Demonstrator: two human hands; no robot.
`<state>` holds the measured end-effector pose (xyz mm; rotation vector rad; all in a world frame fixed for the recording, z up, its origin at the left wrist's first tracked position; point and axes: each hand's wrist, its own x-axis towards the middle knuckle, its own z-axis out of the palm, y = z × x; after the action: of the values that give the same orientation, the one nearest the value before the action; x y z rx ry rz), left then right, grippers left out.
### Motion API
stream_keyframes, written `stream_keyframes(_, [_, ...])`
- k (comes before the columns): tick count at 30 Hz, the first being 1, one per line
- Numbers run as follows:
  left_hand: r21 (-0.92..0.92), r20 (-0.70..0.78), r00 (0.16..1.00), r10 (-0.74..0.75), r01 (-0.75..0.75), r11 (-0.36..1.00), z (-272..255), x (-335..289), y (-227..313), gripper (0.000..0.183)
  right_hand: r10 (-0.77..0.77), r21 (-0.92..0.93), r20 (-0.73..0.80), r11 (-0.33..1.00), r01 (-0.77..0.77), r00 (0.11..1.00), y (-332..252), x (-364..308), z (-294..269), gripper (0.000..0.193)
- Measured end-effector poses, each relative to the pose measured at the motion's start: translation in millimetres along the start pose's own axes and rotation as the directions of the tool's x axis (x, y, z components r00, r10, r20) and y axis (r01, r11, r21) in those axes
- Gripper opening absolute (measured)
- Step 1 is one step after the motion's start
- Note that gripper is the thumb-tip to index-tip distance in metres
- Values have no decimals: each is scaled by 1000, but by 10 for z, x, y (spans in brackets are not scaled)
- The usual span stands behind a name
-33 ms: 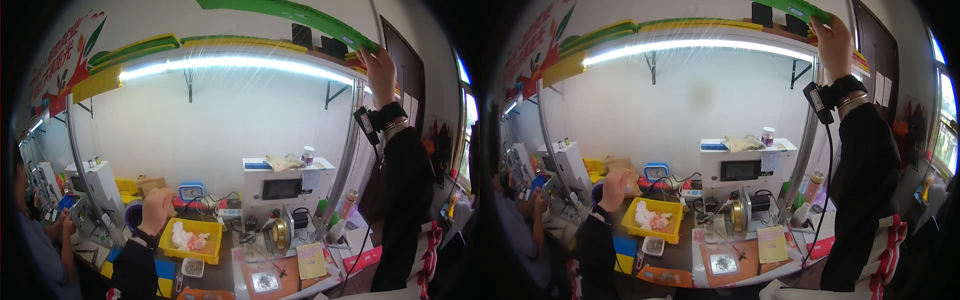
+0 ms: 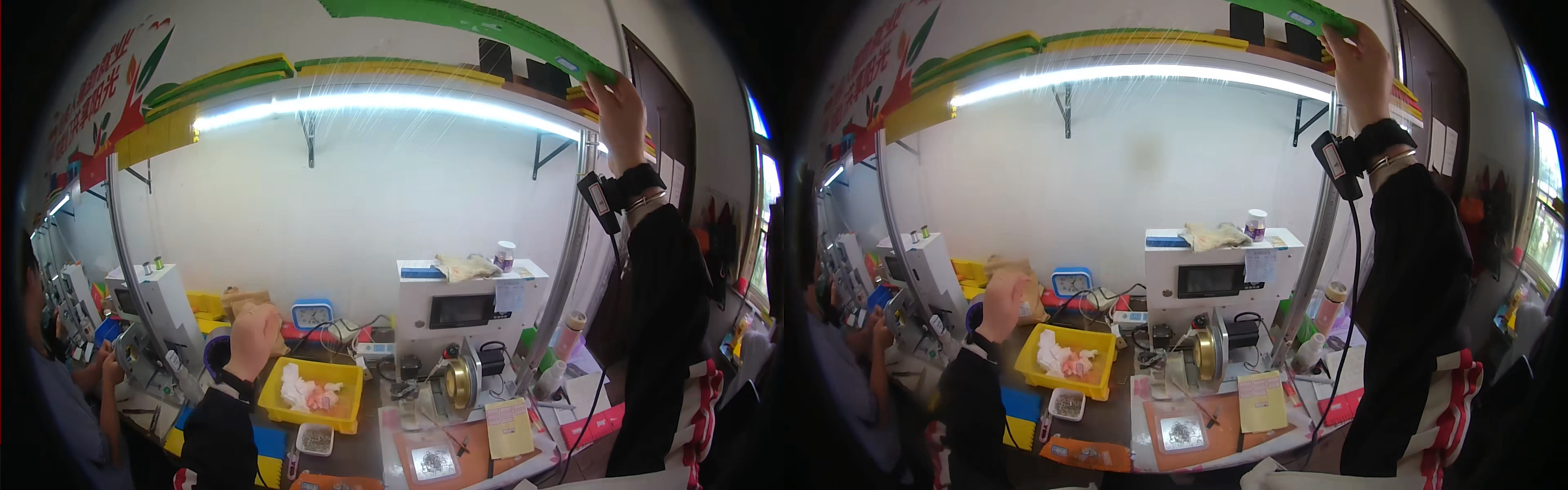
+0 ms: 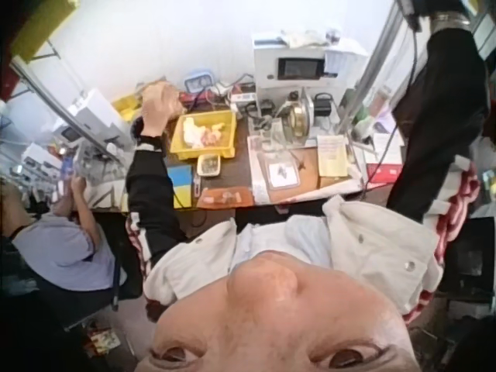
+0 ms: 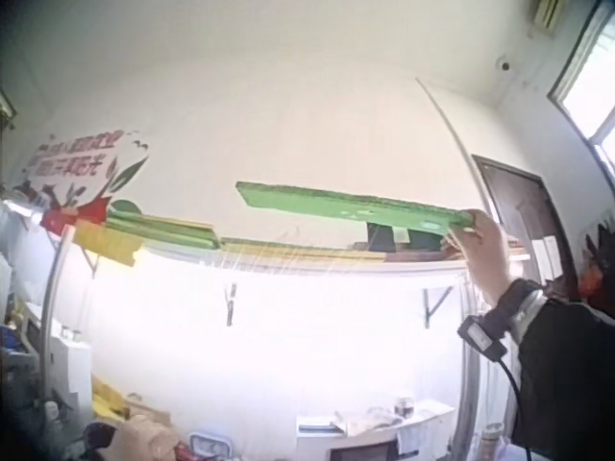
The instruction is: The recorder uses tools to assemble small metal components at a workstation.
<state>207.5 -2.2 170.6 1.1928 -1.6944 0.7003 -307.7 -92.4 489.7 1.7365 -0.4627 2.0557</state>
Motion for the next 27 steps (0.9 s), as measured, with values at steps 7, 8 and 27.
stream_keyframes(7, [220, 120, 948, -296, 265, 939, 398, 104, -500, 20, -60, 50, -14, 997, 60, 998, 322, 89, 591, 26])
stream_keyframes(8, [222, 116, 949, -294, 263, 939, 432, 123, -516, 20, -61, 52, -18, 997, 62, 998, 349, 96, 652, 26])
stream_keyframes(27, [2, 286, 892, -349, 364, 931, 1042, 248, -947, 26, -49, -93, 157, 994, 64, 986, 717, 300, 1437, 32])
